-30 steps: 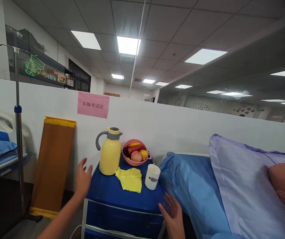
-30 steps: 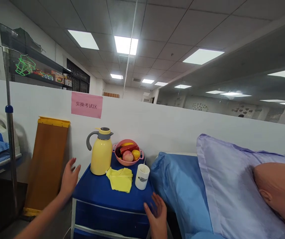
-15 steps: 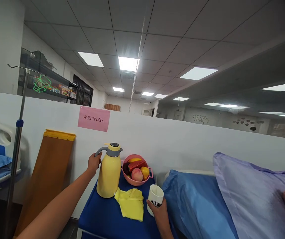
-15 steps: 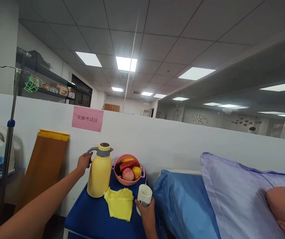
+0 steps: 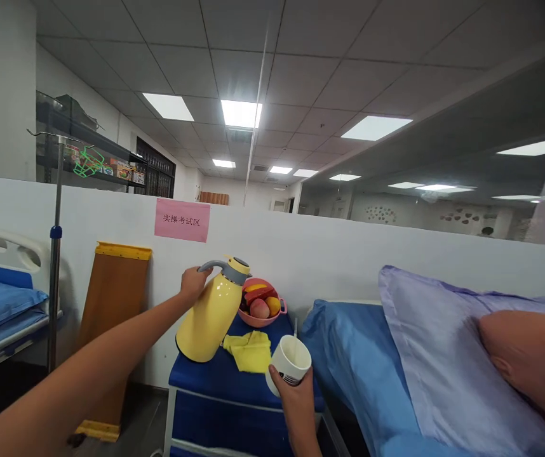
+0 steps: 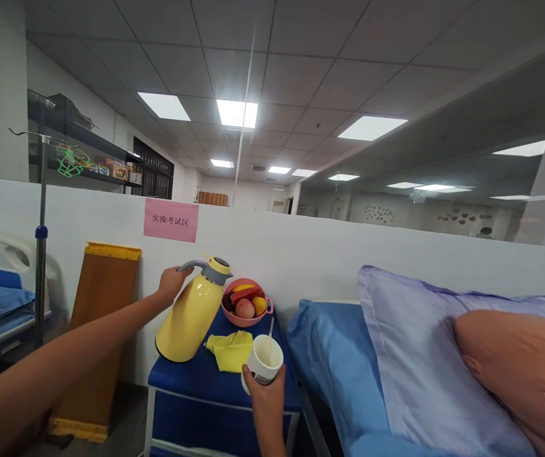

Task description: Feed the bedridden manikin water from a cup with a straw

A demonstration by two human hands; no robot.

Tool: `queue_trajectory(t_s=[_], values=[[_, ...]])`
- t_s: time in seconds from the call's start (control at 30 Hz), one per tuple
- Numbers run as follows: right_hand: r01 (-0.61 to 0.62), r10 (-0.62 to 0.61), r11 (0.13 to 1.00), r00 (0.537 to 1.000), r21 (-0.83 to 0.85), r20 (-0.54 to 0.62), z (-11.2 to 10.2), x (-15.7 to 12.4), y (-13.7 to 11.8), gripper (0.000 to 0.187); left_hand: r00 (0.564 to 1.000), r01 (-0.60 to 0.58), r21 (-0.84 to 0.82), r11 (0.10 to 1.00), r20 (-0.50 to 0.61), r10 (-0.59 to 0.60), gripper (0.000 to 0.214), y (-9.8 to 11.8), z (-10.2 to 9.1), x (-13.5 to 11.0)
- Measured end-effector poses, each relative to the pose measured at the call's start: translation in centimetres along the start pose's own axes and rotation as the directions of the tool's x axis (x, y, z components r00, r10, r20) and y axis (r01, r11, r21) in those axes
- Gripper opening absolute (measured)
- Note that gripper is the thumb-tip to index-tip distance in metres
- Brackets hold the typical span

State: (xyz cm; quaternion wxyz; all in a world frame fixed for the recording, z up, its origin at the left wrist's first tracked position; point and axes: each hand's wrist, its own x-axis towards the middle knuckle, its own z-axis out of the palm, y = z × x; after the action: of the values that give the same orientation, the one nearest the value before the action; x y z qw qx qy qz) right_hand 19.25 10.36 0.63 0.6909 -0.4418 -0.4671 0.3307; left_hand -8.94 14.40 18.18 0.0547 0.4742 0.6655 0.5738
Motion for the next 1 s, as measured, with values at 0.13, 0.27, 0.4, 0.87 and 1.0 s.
queue_trajectory(t_s=[0.13, 0.27, 0.4, 0.87, 1.0], values=[[-0.003, 0.000, 0.999, 0.996, 0.035, 0.094, -0.1, -4.1, -4.4, 0.068, 0.977, -0.201, 0.142, 0.969, 0.102, 0.187, 0.043, 6.0, -3.4, -2.1], [-0.050, 0.048, 0.998, 0.993, 0.023, 0.104, -0.7, -7.8, -7.7, 0.068, 0.897, -0.419, 0.256, 0.871, 0.266, 0.353, 0.037, 12.0, -6.4, -4.8], [-0.046, 0.037, 0.996, 0.992, 0.073, 0.117, -1.0, -10.2, -9.9, 0.066, 0.806, -0.572, 0.335, 0.749, 0.398, 0.438, 0.031, 16.4, -8.5, -8.0], [-0.041, 0.020, 0.986, 0.992, 0.165, 0.126, -1.1, -13.8, -10.3, 0.062, 0.585, -0.811, 0.474, 0.344, 0.683, 0.437, 0.026, 20.7, -10.0, -15.1], [-0.052, 0.032, 0.986, 0.992, 0.159, 0.123, -1.1, -14.6, -9.7, 0.059, 0.546, -0.838, 0.471, 0.277, 0.740, 0.394, 0.028, 21.0, -9.5, -15.9]])
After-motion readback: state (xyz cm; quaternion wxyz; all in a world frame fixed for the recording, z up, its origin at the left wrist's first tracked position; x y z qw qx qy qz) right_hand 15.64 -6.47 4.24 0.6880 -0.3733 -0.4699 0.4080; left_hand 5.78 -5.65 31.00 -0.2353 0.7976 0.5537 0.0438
